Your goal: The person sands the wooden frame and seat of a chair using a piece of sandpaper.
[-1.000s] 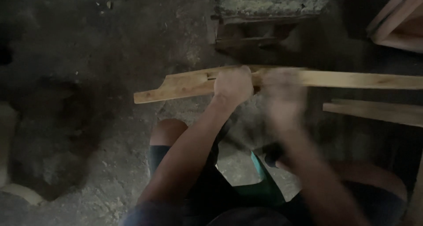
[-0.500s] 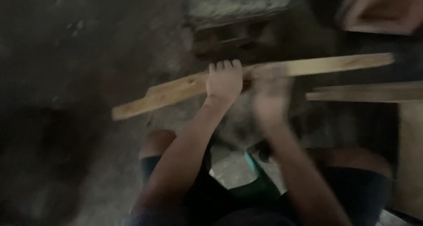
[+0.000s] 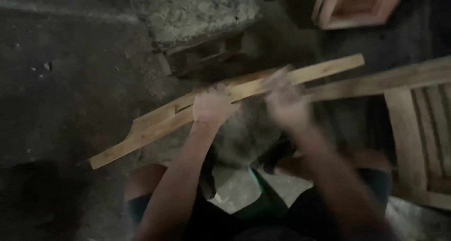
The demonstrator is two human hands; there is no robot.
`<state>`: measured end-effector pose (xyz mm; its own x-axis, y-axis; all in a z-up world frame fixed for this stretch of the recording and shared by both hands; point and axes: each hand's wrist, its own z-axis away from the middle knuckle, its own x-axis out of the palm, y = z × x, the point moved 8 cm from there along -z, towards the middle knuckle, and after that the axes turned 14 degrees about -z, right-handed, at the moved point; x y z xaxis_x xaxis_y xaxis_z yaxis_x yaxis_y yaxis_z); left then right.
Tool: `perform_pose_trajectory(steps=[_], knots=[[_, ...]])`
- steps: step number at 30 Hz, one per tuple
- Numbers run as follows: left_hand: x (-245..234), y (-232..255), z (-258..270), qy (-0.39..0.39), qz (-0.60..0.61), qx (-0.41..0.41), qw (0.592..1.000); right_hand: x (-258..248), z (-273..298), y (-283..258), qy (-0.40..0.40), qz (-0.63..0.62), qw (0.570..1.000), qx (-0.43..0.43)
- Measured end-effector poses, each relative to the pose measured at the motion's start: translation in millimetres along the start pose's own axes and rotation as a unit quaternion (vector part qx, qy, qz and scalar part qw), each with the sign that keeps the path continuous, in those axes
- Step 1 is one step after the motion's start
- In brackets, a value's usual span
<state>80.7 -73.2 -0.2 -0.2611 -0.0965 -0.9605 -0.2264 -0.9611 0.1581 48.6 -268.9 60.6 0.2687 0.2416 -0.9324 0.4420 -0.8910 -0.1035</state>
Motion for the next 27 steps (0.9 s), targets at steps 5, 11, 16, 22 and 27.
perform_pose_trajectory(steps=[5, 11, 16, 22, 27], knots=[[5, 1, 4, -0.017, -0.011, -0.002, 1.000, -42, -4, 82, 0.061, 0.068, 0.990, 0.108], [-15, 0, 1, 0.031, -0.012, 0.005, 0.999, 11, -15, 9, 0.004, -0.002, 1.000, 0.018], [-3, -2, 0, 0.013, 0.001, -0.017, 1.000, -31, -2, 68, 0.042, 0.058, 0.994, 0.087], [-1, -7, -13, 0.024, 0.010, -0.019, 0.999, 45, 16, -15, -0.028, 0.022, 0.999, 0.003], [-9, -7, -8, -0.058, 0.024, -0.013, 0.998, 52, 35, 146, 0.023, -0.156, 0.982, 0.108]])
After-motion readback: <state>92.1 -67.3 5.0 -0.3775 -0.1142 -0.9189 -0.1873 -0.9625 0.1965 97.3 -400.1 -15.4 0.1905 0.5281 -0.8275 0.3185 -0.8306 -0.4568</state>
